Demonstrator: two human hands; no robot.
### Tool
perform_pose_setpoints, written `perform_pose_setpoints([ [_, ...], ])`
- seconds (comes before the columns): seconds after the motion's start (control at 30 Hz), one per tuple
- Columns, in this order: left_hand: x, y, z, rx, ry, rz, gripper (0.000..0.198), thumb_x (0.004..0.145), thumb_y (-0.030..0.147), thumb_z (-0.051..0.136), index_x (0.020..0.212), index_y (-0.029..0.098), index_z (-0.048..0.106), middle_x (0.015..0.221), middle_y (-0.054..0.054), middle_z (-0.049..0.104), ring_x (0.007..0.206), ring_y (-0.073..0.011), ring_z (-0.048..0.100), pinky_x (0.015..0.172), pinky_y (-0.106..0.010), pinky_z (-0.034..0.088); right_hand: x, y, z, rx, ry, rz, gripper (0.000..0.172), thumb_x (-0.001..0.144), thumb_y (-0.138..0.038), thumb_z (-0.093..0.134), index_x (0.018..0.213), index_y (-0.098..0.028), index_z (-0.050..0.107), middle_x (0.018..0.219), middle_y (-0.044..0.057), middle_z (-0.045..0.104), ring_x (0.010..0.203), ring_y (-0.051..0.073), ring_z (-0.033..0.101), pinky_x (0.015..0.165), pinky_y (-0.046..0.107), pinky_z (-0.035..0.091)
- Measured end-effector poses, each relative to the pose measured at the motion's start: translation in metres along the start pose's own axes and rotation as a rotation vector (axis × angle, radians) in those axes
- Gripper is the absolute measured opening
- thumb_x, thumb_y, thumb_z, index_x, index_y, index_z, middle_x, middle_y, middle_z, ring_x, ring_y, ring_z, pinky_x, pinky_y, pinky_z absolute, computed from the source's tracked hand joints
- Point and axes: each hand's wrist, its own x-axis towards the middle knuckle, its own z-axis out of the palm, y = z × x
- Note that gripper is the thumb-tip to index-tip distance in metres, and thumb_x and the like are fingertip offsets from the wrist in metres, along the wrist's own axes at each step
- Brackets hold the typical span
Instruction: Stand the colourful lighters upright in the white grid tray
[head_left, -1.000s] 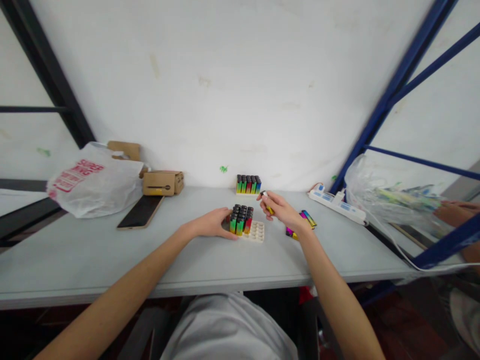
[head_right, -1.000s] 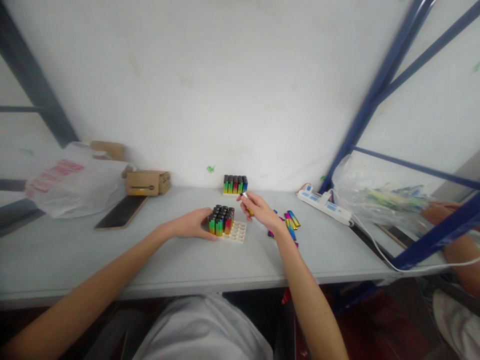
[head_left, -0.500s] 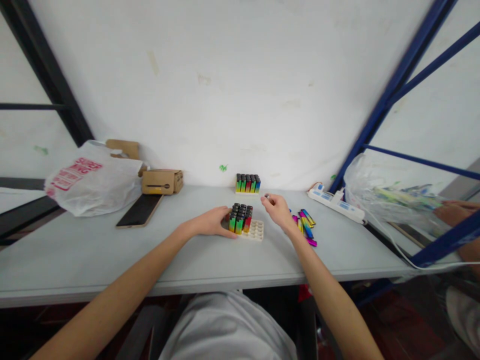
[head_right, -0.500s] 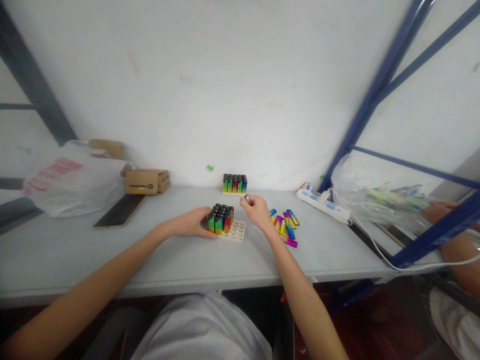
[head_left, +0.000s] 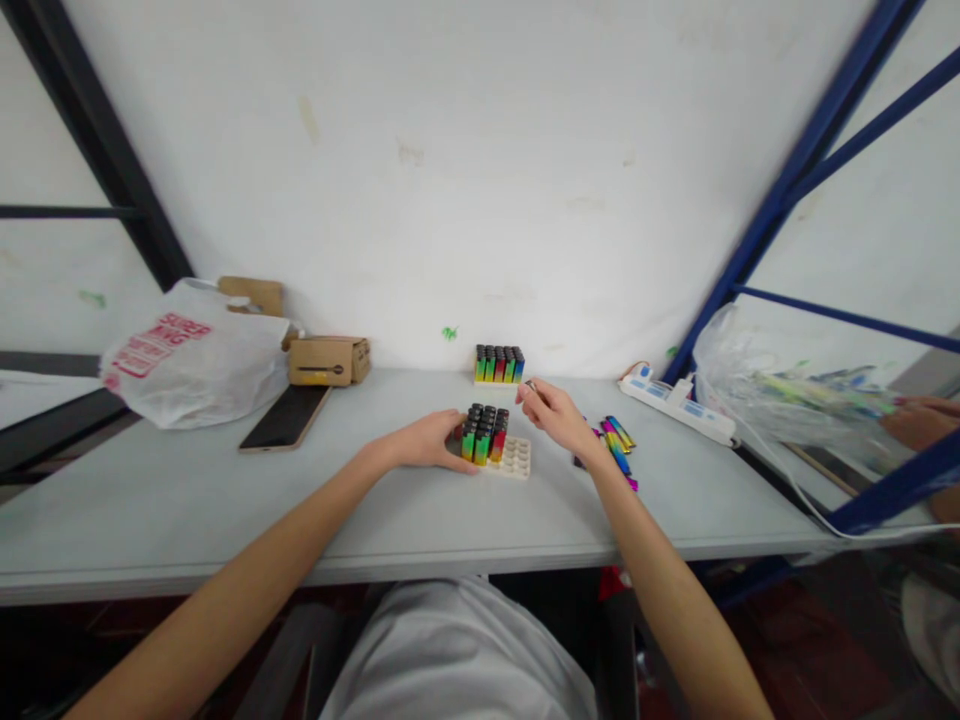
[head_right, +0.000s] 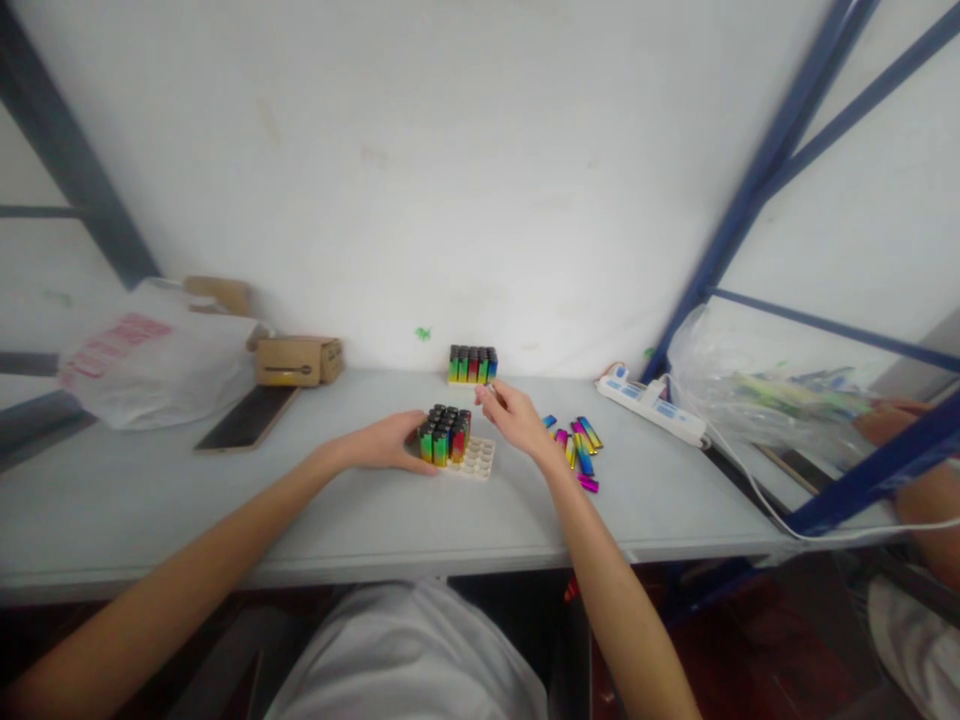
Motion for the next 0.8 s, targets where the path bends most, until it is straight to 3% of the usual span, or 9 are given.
perform_pose_setpoints([
  [0.1, 0.000, 0.000, 0.000, -0.020, -0.004, 0.002, 0.070, 0.068, 0.073, 0.083, 0.109, 0.019, 0.066, 0.103, -0.008, 0.071, 0.090, -0.0287, 0.066, 0.078, -0.036, 0.052, -0.006, -0.018, -0.013, -0.041, -0.117, -0.084, 0.047, 0.106, -0.061, 0.043, 0.103, -0.021, 0.065, 0.091, 0.005, 0.071, 0.084, 0.018, 0.063, 0.078, 0.030, 0.048],
  [0.17, -0.001, 0.000, 0.001, -0.030, -0.003, -0.004, 0.071, 0.068, 0.073, 0.083, 0.110, 0.018, 0.066, 0.103, -0.008, 0.072, 0.090, -0.0283, 0.066, 0.077, -0.036, 0.052, -0.010, -0.031, -0.021, -0.187, -0.125, -0.136, 0.043, 0.106, -0.057, 0.048, 0.097, -0.021, 0.068, 0.097, 0.007, 0.072, 0.089, 0.020, 0.062, 0.081, 0.031, 0.047],
  [0.27, -0.002, 0.001, 0.001, -0.034, 0.003, -0.005, 0.070, 0.068, 0.071, 0.084, 0.111, 0.020, 0.067, 0.102, -0.007, 0.072, 0.090, -0.0280, 0.067, 0.077, -0.035, 0.052, -0.017, -0.047, -0.029, -0.367, -0.140, -0.149, 0.048, 0.105, -0.057, 0.051, 0.078, -0.021, 0.065, 0.076, 0.003, 0.065, 0.071, 0.018, 0.055, 0.070, 0.030, 0.041],
  [0.33, -0.002, 0.002, 0.001, -0.032, 0.008, 0.005, 0.069, 0.068, 0.070, 0.084, 0.112, 0.020, 0.068, 0.103, -0.006, 0.073, 0.091, -0.0281, 0.067, 0.078, -0.035, 0.052, -0.020, -0.053, -0.030, -0.353, -0.199, -0.111, 0.051, 0.105, -0.057, 0.051, 0.072, -0.021, 0.062, 0.067, 0.001, 0.061, 0.063, 0.016, 0.052, 0.065, 0.030, 0.039],
  [0.47, -0.001, 0.001, 0.001, -0.029, 0.012, 0.019, 0.069, 0.067, 0.069, 0.085, 0.113, 0.020, 0.068, 0.105, -0.007, 0.073, 0.094, -0.0295, 0.068, 0.082, -0.036, 0.052, -0.021, -0.053, -0.022, -0.244, -0.352, -0.078, 0.041, 0.102, -0.053, 0.059, 0.081, -0.019, 0.072, 0.076, 0.003, 0.073, 0.069, 0.018, 0.062, 0.066, 0.028, 0.042],
  [0.57, 0.000, -0.001, 0.001, -0.024, 0.010, 0.022, 0.070, 0.067, 0.068, 0.085, 0.115, 0.019, 0.068, 0.107, -0.008, 0.073, 0.097, -0.0306, 0.067, 0.084, -0.037, 0.051, -0.020, -0.049, -0.013, -0.297, -0.431, -0.062, 0.032, 0.099, -0.045, 0.064, 0.086, -0.018, 0.075, 0.071, 0.002, 0.072, 0.063, 0.016, 0.058, 0.060, 0.027, 0.038],
  [0.67, 0.000, -0.001, 0.002, -0.019, 0.010, 0.017, 0.069, 0.067, 0.069, 0.084, 0.113, 0.020, 0.068, 0.106, -0.007, 0.072, 0.095, -0.0300, 0.067, 0.082, -0.036, 0.051, -0.019, -0.047, -0.003, -0.362, -0.468, -0.064, 0.028, 0.098, -0.036, 0.065, 0.079, -0.017, 0.074, 0.063, 0.000, 0.067, 0.057, 0.014, 0.051, 0.056, 0.027, 0.033],
  [0.8, 0.000, -0.001, 0.002, -0.015, 0.010, 0.015, 0.068, 0.067, 0.071, 0.084, 0.109, 0.020, 0.068, 0.104, -0.007, 0.072, 0.094, -0.0297, 0.066, 0.081, -0.036, 0.051, -0.019, -0.048, 0.008, -0.468, -0.432, -0.060, 0.031, 0.100, -0.036, 0.067, 0.075, -0.019, 0.073, 0.066, 0.005, 0.071, 0.057, 0.016, 0.056, 0.058, 0.028, 0.035],
])
